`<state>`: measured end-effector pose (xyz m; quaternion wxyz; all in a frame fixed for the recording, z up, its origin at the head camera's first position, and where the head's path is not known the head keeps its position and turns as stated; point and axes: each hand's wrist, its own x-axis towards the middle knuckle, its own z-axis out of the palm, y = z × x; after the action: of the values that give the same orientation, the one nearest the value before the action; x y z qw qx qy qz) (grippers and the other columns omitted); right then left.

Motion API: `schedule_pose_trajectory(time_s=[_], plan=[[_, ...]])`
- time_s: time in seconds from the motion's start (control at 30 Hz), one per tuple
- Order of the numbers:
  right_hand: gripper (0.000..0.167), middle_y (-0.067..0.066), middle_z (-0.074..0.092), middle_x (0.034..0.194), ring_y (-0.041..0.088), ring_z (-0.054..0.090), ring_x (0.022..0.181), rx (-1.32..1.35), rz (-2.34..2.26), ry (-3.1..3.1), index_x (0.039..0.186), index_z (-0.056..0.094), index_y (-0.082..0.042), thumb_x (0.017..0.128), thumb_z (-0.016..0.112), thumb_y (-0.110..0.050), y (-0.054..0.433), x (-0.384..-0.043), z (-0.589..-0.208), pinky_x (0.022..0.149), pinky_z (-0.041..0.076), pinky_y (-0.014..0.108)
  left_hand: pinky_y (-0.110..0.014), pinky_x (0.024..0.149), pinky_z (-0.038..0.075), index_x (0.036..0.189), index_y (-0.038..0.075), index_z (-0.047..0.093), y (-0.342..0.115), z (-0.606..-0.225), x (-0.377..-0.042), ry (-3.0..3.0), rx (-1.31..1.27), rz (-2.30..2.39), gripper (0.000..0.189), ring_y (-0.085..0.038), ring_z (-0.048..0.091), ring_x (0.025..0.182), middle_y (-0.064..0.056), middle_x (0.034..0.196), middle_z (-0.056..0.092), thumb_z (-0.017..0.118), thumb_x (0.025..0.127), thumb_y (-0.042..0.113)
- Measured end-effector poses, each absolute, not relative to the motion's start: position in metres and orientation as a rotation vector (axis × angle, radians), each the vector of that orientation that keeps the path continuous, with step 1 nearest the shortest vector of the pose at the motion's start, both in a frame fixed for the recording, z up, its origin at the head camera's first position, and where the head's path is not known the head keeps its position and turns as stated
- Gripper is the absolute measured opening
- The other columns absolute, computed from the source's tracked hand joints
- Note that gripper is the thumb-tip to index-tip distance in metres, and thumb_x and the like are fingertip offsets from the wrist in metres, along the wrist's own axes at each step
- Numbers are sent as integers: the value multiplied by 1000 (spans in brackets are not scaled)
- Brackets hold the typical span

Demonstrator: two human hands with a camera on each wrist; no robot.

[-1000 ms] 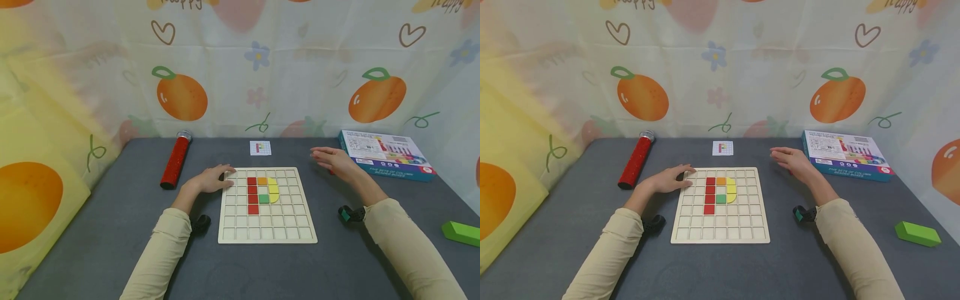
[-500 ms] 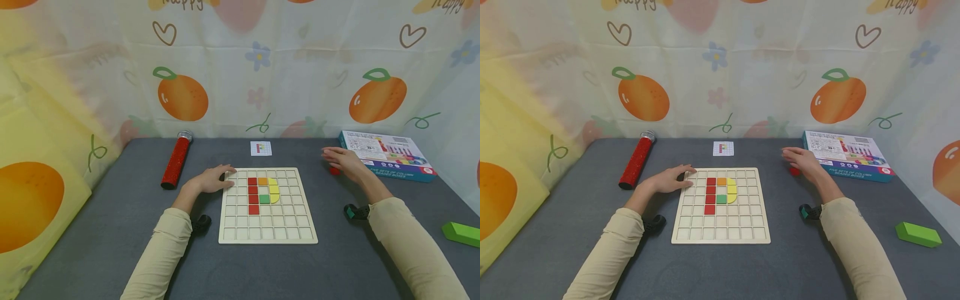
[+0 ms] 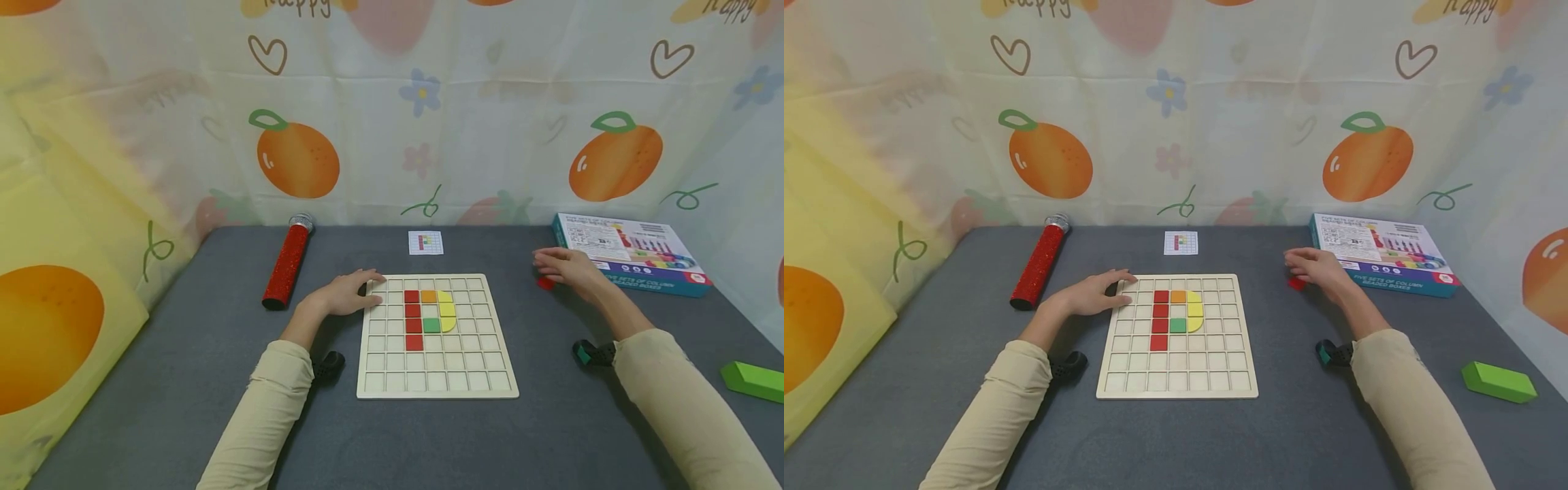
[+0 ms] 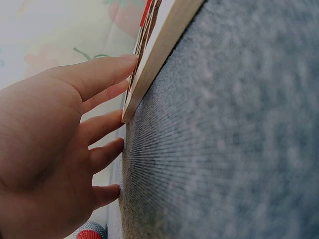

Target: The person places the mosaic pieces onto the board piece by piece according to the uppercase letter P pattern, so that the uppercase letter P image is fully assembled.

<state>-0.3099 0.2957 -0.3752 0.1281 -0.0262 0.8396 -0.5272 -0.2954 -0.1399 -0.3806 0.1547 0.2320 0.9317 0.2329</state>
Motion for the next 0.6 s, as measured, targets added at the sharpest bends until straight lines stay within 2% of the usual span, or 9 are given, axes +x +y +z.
schedule_pose_trajectory(time_s=[0.1, 0.27, 0.37, 0.5, 0.6], plan=[[55, 29, 38, 141, 22, 52, 115, -92, -1497, 2455, 143, 32, 8, 103, 41, -29, 298, -305, -374, 89, 45, 19, -55, 105, 27, 139, 12, 46, -140, -380, -296, 2669, 670, 669, 48, -37, 31, 134, -18, 150, 31, 58, 96, 29], [56, 28, 41, 138, 32, 48, 118, -113, -1410, 2515, 140, 37, 7, 101, 49, -30, 300, -299, -376, 87, 45, 18, -55, 105, 27, 139, 12, 46, -140, -381, -295, 2666, 668, 674, 48, -37, 31, 134, -18, 150, 31, 57, 96, 29], [55, 28, 45, 134, 35, 48, 115, -149, -1369, 2552, 139, 40, 6, 99, 53, -30, 302, -295, -378, 93, 44, 28, -55, 106, 26, 140, 12, 46, -140, -381, -295, 2666, 659, 672, 48, -37, 29, 136, -17, 150, 31, 57, 96, 29], [48, 25, 56, 122, 32, 54, 105, -190, -1316, 2601, 135, 45, 6, 97, 57, -21, 304, -292, -380, 93, 43, 38, -55, 107, 24, 139, 12, 46, -140, -381, -294, 2670, 657, 668, 48, -36, 25, 138, -17, 151, 30, 57, 96, 29], [46, 23, 59, 116, 31, 56, 100, -202, -1278, 2630, 133, 47, 7, 95, 60, -15, 304, -291, -380, 91, 42, 40, -55, 106, 25, 139, 12, 46, -140, -382, -294, 2676, 659, 666, 48, -36, 26, 137, -17, 150, 30, 58, 96, 28]])
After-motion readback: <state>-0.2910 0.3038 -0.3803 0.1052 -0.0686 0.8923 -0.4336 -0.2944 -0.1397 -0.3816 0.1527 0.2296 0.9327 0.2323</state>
